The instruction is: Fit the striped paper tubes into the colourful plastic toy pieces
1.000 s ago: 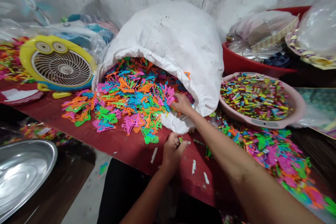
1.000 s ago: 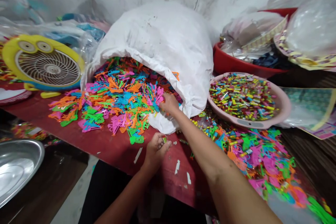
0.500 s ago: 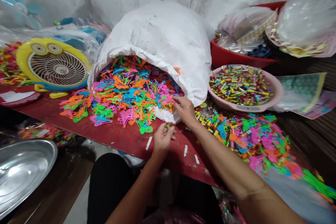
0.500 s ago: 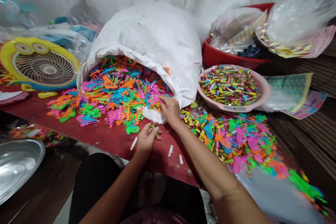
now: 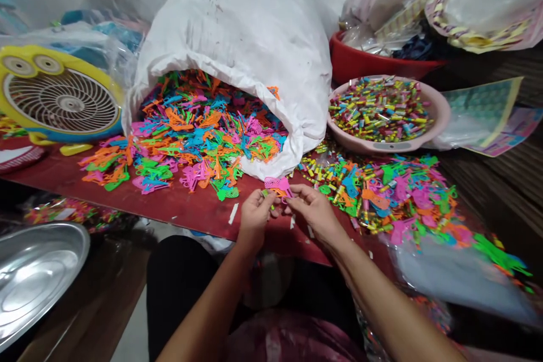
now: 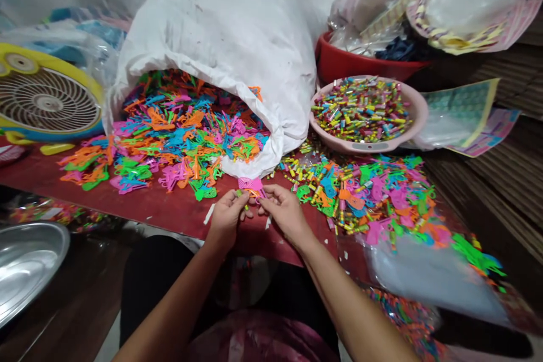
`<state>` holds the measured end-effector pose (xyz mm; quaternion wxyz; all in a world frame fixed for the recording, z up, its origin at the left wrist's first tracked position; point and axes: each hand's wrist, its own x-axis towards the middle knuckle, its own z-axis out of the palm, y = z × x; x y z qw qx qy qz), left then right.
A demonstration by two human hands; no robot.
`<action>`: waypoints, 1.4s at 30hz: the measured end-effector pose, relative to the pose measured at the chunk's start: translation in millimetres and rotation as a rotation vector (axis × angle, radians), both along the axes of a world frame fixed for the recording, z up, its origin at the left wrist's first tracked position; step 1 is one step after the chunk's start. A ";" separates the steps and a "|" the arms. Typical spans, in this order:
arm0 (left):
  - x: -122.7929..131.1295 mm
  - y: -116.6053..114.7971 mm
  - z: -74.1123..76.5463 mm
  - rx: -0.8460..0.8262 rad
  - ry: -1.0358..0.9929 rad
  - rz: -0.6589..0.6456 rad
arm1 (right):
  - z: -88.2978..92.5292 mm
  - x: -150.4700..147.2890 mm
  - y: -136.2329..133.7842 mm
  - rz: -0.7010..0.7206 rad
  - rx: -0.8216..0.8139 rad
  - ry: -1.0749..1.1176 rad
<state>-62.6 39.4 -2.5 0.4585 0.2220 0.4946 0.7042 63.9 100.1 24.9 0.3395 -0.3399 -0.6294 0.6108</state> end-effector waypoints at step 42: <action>28.1 9.4 -5.4 0.061 0.350 -0.277 | 0.2 71.6 7.8 -0.039 0.183 -0.318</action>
